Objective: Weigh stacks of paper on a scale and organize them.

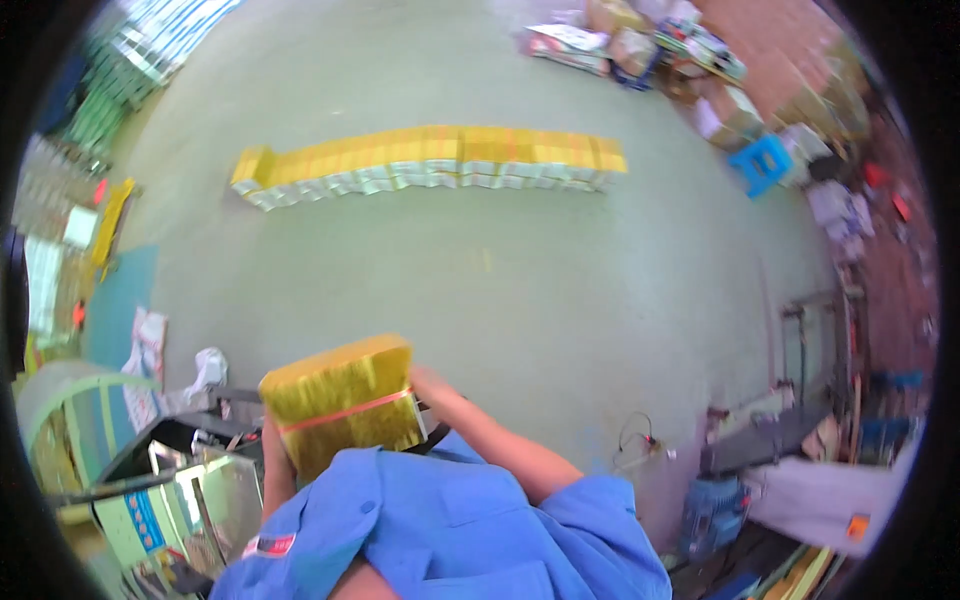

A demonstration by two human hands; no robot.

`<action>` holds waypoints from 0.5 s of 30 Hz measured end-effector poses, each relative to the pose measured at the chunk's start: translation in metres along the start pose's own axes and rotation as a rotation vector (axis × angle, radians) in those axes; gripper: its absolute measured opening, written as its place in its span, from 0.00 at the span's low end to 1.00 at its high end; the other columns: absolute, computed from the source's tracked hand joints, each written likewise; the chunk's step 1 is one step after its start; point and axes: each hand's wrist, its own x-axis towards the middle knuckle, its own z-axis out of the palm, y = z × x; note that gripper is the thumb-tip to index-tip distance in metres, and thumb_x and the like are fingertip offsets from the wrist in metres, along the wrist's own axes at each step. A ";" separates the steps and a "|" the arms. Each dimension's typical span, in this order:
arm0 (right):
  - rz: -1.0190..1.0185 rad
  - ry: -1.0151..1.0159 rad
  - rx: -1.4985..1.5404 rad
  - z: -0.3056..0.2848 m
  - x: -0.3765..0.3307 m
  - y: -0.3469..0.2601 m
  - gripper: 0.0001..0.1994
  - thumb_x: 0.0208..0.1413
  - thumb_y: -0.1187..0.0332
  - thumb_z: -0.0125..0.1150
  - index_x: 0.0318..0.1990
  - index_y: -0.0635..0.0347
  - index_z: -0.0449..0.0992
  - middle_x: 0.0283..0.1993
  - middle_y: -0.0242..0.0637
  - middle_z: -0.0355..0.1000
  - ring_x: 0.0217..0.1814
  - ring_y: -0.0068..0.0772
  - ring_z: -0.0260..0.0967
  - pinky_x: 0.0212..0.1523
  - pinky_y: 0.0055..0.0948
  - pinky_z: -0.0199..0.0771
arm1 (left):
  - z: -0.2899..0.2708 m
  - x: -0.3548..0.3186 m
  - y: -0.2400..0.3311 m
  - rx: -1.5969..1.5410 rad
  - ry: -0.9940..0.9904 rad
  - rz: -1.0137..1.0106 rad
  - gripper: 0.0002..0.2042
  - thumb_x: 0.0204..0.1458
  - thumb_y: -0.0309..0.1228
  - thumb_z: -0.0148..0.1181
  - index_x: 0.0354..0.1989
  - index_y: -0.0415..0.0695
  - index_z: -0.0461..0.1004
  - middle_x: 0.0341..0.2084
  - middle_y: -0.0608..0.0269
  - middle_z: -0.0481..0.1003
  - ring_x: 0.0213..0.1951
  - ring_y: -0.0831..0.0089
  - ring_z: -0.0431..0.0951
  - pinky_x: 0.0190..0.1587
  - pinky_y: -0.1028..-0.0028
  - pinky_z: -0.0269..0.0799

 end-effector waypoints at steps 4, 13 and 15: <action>0.094 0.078 -0.010 -0.029 0.028 -0.053 0.27 0.62 0.47 0.40 0.59 0.55 0.67 0.50 0.37 0.72 0.50 0.30 0.70 0.47 0.38 0.71 | 0.016 0.086 0.002 0.026 -0.078 0.020 0.24 0.63 0.49 0.39 0.54 0.42 0.68 0.46 0.63 0.73 0.49 0.72 0.73 0.51 0.70 0.70; -0.242 0.079 -0.183 -0.052 0.182 -0.161 0.24 0.65 0.52 0.42 0.63 0.51 0.63 0.48 0.36 0.73 0.41 0.29 0.71 0.35 0.33 0.75 | 0.044 0.229 0.043 -0.103 0.045 -0.101 0.29 0.62 0.55 0.35 0.54 0.41 0.69 0.46 0.58 0.74 0.46 0.70 0.76 0.48 0.69 0.73; -0.167 0.101 -0.412 -0.042 0.229 -0.207 0.24 0.65 0.50 0.40 0.64 0.48 0.63 0.48 0.36 0.73 0.41 0.29 0.71 0.33 0.32 0.75 | 0.041 0.281 0.060 -0.150 0.059 -0.066 0.30 0.62 0.56 0.35 0.55 0.42 0.68 0.47 0.57 0.74 0.46 0.69 0.76 0.48 0.69 0.74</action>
